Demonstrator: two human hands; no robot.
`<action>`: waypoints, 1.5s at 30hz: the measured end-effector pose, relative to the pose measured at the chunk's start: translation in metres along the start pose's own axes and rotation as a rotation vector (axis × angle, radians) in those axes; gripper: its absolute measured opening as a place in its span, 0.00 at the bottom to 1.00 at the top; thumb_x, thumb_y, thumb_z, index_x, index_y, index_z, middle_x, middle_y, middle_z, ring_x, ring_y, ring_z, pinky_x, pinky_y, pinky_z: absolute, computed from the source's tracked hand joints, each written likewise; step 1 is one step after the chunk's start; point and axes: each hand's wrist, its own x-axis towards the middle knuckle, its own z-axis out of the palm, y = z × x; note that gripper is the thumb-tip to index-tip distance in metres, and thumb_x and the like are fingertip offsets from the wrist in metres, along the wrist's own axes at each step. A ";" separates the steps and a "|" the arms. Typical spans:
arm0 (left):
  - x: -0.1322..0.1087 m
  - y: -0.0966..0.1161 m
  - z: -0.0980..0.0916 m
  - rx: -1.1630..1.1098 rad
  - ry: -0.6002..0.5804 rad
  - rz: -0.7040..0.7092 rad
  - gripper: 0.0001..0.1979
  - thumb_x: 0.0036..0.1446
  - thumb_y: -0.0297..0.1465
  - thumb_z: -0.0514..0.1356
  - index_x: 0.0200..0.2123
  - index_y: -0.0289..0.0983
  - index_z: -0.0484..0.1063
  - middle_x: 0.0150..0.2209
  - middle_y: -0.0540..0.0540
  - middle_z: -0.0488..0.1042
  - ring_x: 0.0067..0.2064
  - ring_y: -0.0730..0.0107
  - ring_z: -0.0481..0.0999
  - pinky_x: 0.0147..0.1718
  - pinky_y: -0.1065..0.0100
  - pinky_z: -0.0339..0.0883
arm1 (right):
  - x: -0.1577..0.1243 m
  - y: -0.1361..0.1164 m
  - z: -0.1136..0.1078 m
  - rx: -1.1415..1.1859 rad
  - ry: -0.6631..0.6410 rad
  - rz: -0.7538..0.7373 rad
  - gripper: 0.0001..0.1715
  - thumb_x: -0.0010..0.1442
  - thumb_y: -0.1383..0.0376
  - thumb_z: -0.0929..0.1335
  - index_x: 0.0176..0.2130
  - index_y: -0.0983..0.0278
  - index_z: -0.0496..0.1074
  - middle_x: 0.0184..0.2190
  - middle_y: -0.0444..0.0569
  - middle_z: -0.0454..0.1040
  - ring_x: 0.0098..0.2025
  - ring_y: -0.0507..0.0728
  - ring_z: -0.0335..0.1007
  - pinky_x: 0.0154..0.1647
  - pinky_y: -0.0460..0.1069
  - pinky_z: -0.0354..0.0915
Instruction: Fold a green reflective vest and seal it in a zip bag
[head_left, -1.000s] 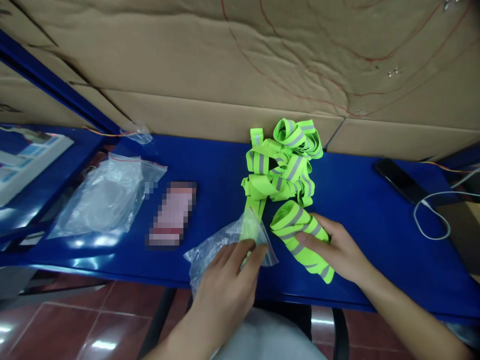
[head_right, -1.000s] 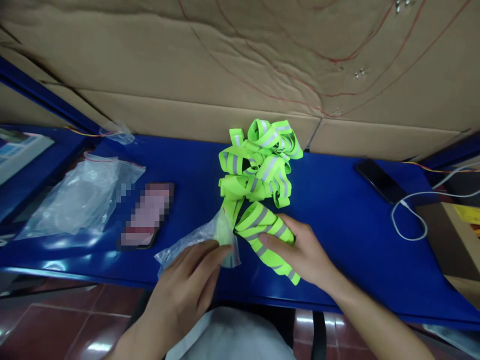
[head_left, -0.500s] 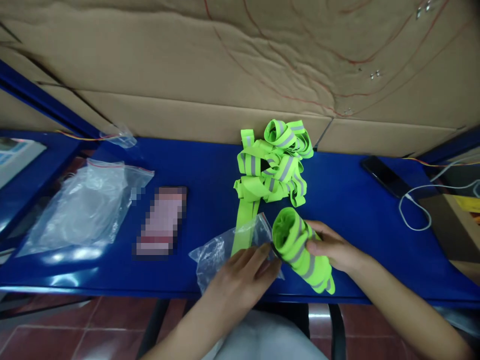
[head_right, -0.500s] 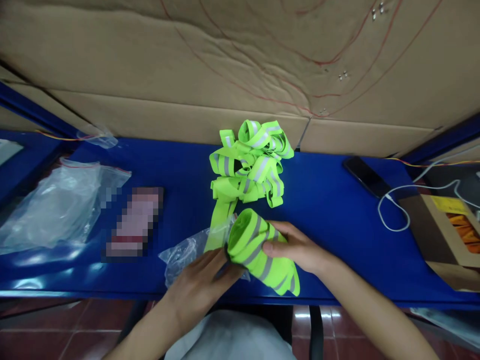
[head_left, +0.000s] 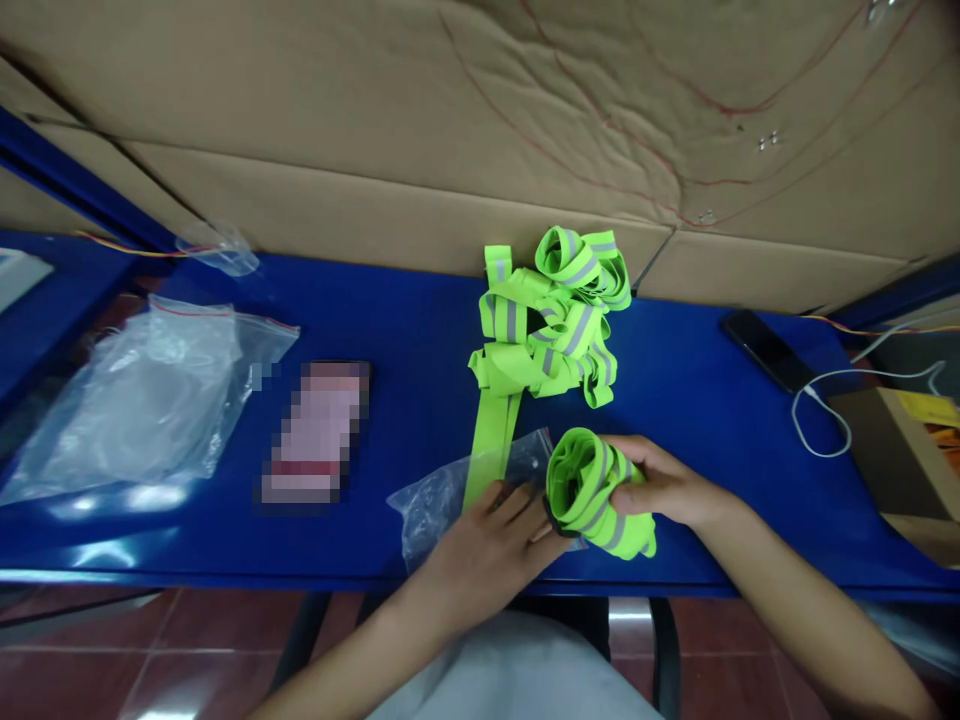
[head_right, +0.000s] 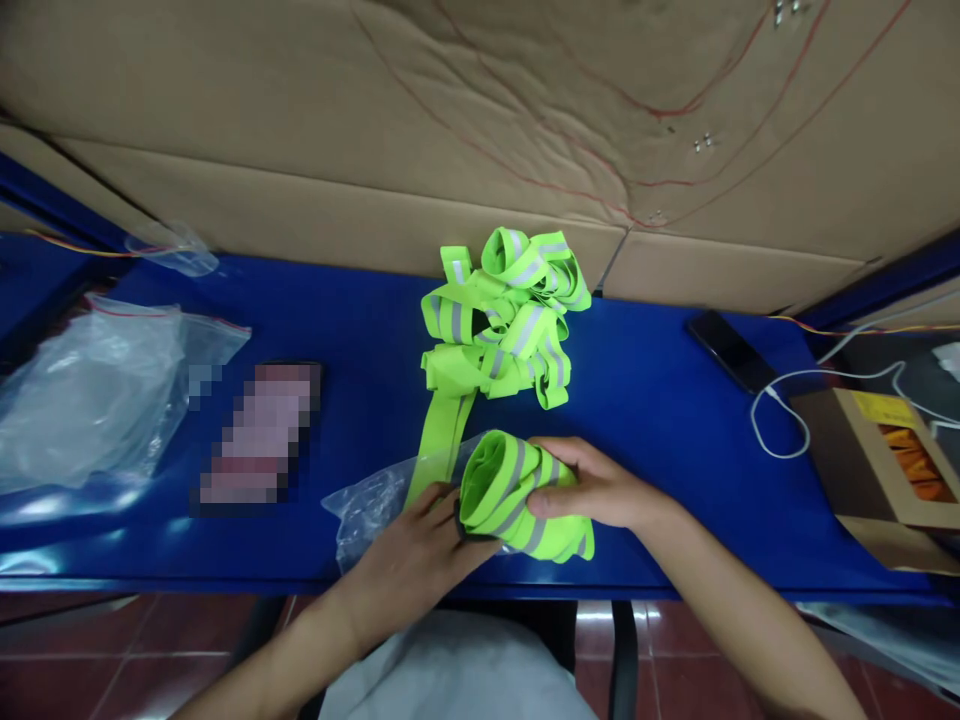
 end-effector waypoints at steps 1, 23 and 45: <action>0.002 0.000 0.000 0.005 -0.032 -0.028 0.14 0.69 0.26 0.55 0.54 0.41 0.73 0.47 0.45 0.79 0.51 0.57 0.75 0.51 0.55 0.70 | 0.001 0.000 -0.001 -0.010 0.018 0.017 0.31 0.56 0.59 0.80 0.57 0.65 0.78 0.44 0.50 0.83 0.44 0.55 0.81 0.47 0.47 0.75; 0.018 -0.012 -0.015 -0.008 0.179 0.076 0.11 0.68 0.23 0.54 0.50 0.35 0.72 0.41 0.42 0.78 0.43 0.61 0.80 0.42 0.63 0.79 | -0.002 -0.002 -0.008 0.026 0.009 0.039 0.35 0.53 0.56 0.81 0.56 0.67 0.77 0.44 0.52 0.83 0.43 0.57 0.81 0.46 0.47 0.75; 0.002 -0.004 -0.021 -0.058 0.355 0.254 0.10 0.67 0.28 0.53 0.41 0.42 0.75 0.44 0.44 0.83 0.54 0.60 0.81 0.55 0.58 0.78 | -0.003 -0.018 0.004 -0.117 -0.275 0.009 0.34 0.51 0.65 0.81 0.57 0.62 0.78 0.64 0.57 0.72 0.65 0.65 0.70 0.61 0.54 0.69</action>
